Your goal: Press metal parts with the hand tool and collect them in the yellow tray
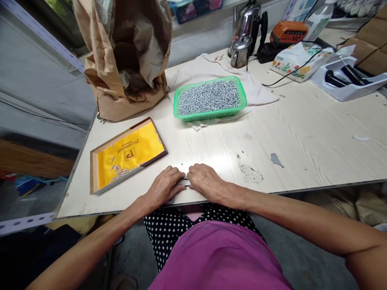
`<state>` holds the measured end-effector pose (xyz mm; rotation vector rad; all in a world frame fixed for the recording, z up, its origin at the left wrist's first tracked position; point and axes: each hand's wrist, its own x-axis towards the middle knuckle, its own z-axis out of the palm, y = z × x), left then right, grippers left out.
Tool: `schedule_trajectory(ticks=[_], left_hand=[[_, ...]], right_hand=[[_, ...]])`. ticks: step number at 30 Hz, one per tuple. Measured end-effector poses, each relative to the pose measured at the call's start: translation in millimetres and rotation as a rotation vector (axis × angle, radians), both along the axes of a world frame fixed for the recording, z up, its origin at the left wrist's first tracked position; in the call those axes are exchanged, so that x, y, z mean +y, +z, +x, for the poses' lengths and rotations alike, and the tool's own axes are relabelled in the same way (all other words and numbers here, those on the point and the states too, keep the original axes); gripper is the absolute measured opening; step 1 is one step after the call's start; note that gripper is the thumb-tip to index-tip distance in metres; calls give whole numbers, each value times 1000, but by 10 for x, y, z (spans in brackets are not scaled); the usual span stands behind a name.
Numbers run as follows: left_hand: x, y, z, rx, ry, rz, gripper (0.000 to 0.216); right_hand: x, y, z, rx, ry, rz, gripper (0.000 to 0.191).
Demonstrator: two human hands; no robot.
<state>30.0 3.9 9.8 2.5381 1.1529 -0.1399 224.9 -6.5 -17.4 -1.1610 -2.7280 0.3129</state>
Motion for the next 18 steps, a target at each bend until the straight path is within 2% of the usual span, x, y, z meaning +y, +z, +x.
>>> schedule_trajectory(ticks=[5,8,11,12,15,18], left_hand=[[-21,-28,2,8,3,0,20],[-49,-29,-26,-5,15,41,22],[-204,-94,-64,-71,39,196,32],[-285,-133,-69,-96,47,260,32],[-544,-266,-46,-149,55,379,27],[-698,-366,5,-181,38,386,26]], right_hand=[[-104,-75,-76,29,-33,20,15],[-89,-2,-48,15,-68,37,7],[-17,112,53,23,-96,24,39],[6,139,93,23,-98,18,43],[61,139,177,19,-86,8,29],[140,31,159,28,-97,31,14]])
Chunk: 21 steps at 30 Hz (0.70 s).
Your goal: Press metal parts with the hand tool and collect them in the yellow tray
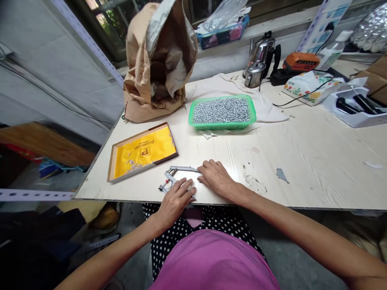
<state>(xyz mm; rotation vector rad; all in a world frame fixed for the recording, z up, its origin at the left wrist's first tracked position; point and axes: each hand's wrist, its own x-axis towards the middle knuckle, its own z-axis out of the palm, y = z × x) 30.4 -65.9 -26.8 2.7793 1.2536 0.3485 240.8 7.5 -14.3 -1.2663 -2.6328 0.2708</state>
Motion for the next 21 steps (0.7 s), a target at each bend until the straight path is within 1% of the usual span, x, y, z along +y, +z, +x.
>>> schedule_trajectory(ticks=[2,7,11,14,16,17,19,21], left_hand=[[-26,-32,11,-14,-20,-3,23],[-17,-18,-32,-12,-54,31,22],[-57,16,52,33,-96,19,21],[-68,12,207,47,-106,-8,19],[-49,6,302,43,-100,-29,19],[-39,7,336,33,-93,-36,19],[-41,31,372,-7,-83,-41,20],[-102,97,366,-64,-83,-44,23]], right_hand=[[97,-83,-58,-12,-7,54,9],[345,-185,-158,-29,-34,181,12],[309,-208,-49,-34,10,196,16],[221,-158,52,-62,-22,170,19],[178,-58,30,-80,-58,144,18],[163,6,-26,-75,-48,132,17],[144,132,-233,-32,59,104,14],[138,208,-532,11,247,58,14]])
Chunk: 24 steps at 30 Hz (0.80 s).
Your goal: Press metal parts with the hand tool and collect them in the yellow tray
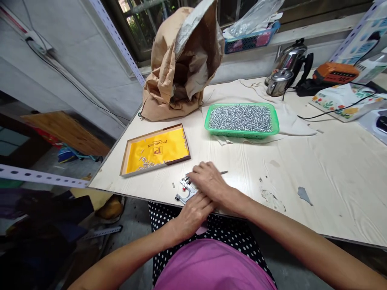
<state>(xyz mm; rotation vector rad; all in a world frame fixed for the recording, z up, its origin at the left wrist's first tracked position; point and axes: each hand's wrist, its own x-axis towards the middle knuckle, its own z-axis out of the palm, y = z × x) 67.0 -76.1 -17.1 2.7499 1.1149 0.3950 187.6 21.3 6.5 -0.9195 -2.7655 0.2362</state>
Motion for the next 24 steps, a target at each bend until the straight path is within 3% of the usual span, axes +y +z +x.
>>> schedule_trajectory(ticks=[3,6,8,11,14,16,18,21,24], left_hand=[[-190,167,-114,-109,-93,59,21],[-301,342,-448,-227,-118,186,18],[-202,431,-830,-259,63,245,19],[224,508,-1548,-149,542,241,23],[782,499,-2161,-8,927,120,23],[1101,449,-2397,117,1041,15,26],[1334,375,-2507,189,1078,-37,27],[1527,263,-2561,229,1086,-70,27],[1601,211,-2613,253,1061,-112,27]], right_hand=[[9,-32,-471,-40,217,-63,14],[8,-155,-804,-87,286,-89,13],[-7,-211,-920,-87,287,-115,13],[1,-196,-936,-67,252,-141,15],[195,-57,-725,81,141,-108,18],[484,97,-445,252,6,-20,20],[866,291,-92,371,-138,115,20],[1395,590,403,333,-366,291,21],[1545,751,630,201,-518,349,27]])
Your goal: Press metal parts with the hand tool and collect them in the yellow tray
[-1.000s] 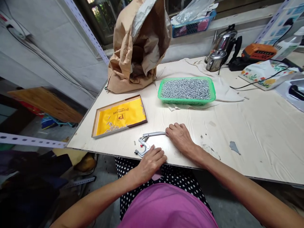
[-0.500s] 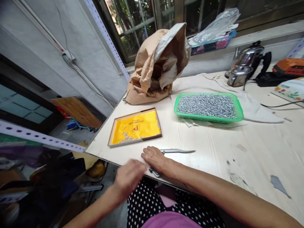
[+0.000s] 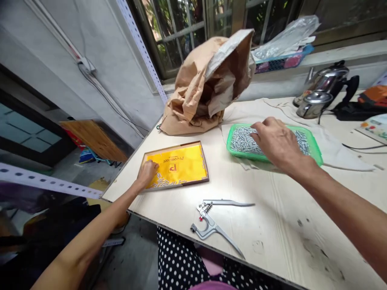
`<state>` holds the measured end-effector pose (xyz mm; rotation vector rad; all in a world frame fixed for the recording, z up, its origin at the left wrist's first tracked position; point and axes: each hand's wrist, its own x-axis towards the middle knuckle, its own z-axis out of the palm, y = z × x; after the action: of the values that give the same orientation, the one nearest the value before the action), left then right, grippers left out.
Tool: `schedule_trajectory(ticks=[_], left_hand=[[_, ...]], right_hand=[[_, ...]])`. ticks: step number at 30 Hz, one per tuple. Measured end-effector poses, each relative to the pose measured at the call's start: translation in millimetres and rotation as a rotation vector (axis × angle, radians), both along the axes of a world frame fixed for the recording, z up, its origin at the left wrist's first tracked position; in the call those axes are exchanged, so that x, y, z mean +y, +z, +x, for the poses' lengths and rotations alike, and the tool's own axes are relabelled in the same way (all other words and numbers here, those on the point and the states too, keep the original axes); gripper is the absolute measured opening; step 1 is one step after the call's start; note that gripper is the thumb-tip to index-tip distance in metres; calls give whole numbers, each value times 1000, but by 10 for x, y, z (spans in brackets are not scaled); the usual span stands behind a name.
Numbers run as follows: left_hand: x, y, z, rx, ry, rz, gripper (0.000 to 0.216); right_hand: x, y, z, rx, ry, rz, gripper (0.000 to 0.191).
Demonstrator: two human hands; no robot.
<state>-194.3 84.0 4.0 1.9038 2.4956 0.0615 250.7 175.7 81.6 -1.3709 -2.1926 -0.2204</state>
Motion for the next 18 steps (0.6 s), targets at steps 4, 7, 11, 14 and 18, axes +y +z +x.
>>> schedule_trajectory(ticks=[4,7,11,14,18], left_hand=[[-39,73,41,-25,-42,-13,26],[-277,210,358,-203,-84,68,24],[-810,332,1051,-760,-123,-65,24],[-1093,274,1455,-1018,-83,-233,28],[-1159,81,1676,-1078,6,-260,31]], right_hand=[[-604,-161,-155,-66,200,-222,28],[-1325,-448,-342,-167,469,-544,20],[-1834,-733,-450,-330,501,-737,9],[-1763,-785,-457,-330,463,-704,10],[-1576,-718,-444,-276,477,-660,18]])
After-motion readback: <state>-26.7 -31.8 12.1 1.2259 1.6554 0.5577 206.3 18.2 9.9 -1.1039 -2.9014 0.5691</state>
